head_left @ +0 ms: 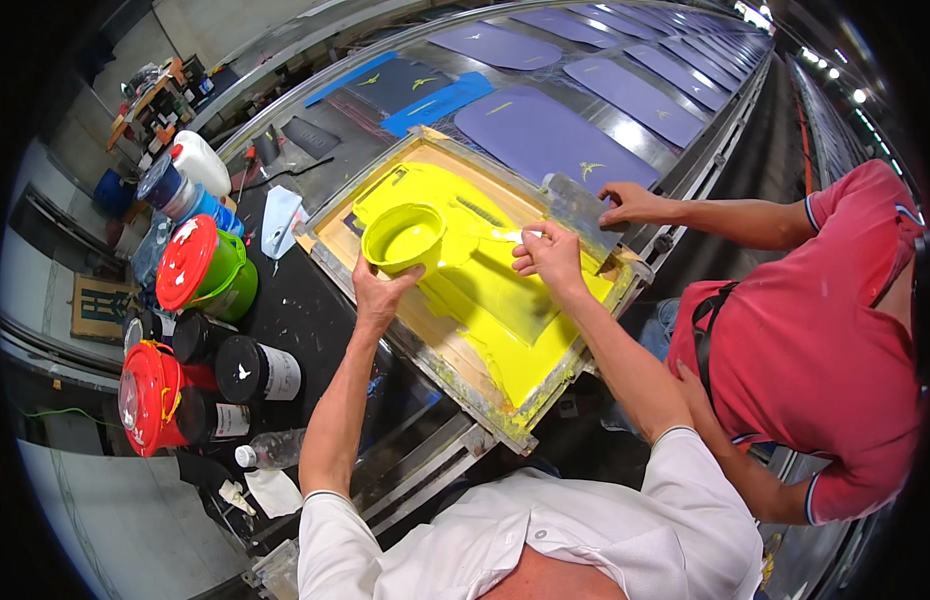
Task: The person receives a yellow cup containing paint, adds a clear liquid from a bottle, and stirs the mixture with a spatula. They then wipe the cup's rim with a tissue and walk along a conveyor line carrying the cup.
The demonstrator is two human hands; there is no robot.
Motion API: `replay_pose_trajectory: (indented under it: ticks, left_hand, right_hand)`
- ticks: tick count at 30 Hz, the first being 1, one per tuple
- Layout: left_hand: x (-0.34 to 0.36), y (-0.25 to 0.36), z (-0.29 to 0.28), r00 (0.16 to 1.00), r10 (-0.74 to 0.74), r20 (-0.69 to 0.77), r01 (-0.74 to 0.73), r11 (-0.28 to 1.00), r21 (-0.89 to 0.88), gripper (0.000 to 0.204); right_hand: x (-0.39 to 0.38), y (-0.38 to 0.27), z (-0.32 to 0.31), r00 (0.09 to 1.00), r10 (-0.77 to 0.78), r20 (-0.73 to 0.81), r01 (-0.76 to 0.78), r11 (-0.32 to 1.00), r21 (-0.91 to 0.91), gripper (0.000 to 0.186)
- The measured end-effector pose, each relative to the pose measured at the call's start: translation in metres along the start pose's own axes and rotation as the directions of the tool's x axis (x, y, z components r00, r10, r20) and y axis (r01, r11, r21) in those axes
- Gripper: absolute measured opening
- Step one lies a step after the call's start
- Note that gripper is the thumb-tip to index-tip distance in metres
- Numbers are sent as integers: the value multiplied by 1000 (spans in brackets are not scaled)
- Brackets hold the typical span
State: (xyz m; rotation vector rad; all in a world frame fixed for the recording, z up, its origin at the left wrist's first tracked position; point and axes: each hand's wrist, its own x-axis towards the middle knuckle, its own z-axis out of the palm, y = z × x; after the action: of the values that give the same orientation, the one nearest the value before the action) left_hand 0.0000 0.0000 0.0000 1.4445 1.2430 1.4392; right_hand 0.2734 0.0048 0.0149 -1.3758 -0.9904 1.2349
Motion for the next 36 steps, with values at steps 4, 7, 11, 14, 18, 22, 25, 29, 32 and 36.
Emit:
replay_pose_trajectory:
  ticks: [4, 7, 11, 14, 18, 22, 25, 29, 32, 36]
  left_hand:
    - [-2, -2, 6, 997, 45, -69, -44, 999, 20, 66]
    - [-10, 1, 19, 990, 67, -120, -53, 992, 119, 67]
    - [-14, 0, 25, 986, 95, -139, -65, 977, 203, 69]
    - [-18, -10, 23, 977, 105, -184, -57, 967, 250, 71]
    - [-26, -9, 23, 976, 105, -191, -52, 964, 261, 74]
    - [-34, -12, 17, 978, 112, -179, -71, 972, 223, 74]
    - [-43, -6, 10, 983, 104, -151, -81, 985, 154, 74]
    - [-57, 3, 5, 994, 88, -71, -84, 994, 69, 73]
    - [-72, -3, 5, 989, 145, -27, -144, 989, 39, 74]
    - [-88, -2, 2, 994, 101, 38, -103, 994, 45, 74]
  right_hand:
    - [-29, 4, 28, 995, -22, -93, 35, 989, 144, 26]
    - [-40, 9, 48, 993, -9, -118, 36, 973, 229, 23]
    - [-55, 9, 62, 992, -10, -122, 50, 945, 323, 24]
    - [-64, 2, 67, 991, 18, -134, 41, 903, 427, 26]
    - [-72, -3, 64, 983, 40, -181, 60, 856, 514, 29]
    - [-84, -8, 60, 988, 50, -146, 41, 828, 560, 30]
    - [-106, -11, 54, 986, 70, -154, 38, 797, 603, 30]
    - [-142, 3, 31, 986, 108, -128, 13, 710, 704, 24]
    - [-184, 14, 27, 964, 176, -197, -2, 752, 659, 20]
    - [-239, 35, 25, 927, 213, -308, -19, 848, 529, 23]
